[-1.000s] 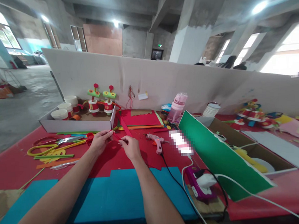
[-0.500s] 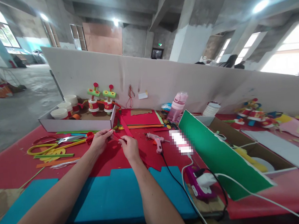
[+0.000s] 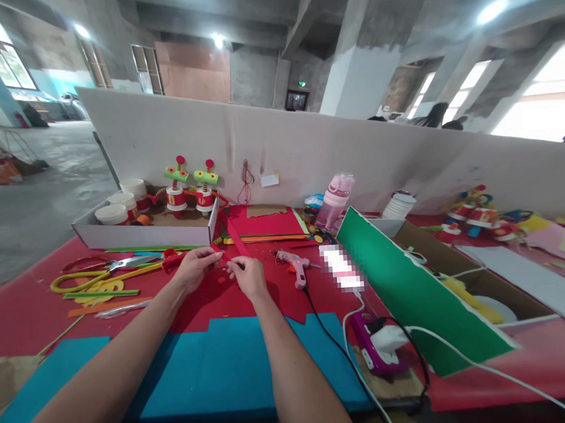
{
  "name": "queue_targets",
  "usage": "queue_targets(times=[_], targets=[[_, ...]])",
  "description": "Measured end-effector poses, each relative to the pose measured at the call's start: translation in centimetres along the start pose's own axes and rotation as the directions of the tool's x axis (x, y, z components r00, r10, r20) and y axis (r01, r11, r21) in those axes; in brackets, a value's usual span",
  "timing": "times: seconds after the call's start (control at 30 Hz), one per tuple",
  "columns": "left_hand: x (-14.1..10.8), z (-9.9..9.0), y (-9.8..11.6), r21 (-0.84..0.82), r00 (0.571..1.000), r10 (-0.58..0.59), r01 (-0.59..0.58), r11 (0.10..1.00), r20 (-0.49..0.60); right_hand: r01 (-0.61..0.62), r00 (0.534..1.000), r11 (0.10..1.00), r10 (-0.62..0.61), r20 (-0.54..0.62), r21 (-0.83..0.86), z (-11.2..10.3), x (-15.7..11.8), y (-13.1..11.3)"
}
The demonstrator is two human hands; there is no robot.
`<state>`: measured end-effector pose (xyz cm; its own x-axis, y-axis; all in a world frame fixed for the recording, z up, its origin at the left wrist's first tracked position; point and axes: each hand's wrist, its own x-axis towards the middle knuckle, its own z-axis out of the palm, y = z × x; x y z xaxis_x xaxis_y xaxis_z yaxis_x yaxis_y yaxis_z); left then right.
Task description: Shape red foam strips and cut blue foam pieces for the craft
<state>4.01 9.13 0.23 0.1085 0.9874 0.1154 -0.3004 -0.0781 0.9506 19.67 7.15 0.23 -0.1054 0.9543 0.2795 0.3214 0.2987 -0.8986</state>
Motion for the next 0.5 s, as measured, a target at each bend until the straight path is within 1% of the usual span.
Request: queue_targets(times=[0.1, 0.17, 0.33, 0.5], targets=[[-0.1, 0.3, -0.5, 0.065, 0.998, -0.037, 0.034, 0.997, 0.050, -0.007, 1.000, 1.000, 0.007, 0.005, -0.017, 0.0, -0.1, -0.4], [-0.1, 0.3, -0.7, 0.076, 0.998, -0.047, 0.044, 0.996, 0.041, -0.009, 1.000, 0.999, 0.010, 0.009, -0.037, -0.1, -0.2, -0.6], [0.3, -0.5, -0.4, 0.069, 0.999, 0.000, 0.003, 0.998, -0.040, -0.016, 0.999, 0.998, 0.018, 0.042, -0.053, 0.0, -0.3, -0.4], [0.8, -1.5, 0.1, 0.045, 0.990, 0.024, -0.018, 0.999, -0.135, -0.073, 0.993, 0.997, 0.071, 0.099, 0.008, 0.2, -0.3, 0.1]])
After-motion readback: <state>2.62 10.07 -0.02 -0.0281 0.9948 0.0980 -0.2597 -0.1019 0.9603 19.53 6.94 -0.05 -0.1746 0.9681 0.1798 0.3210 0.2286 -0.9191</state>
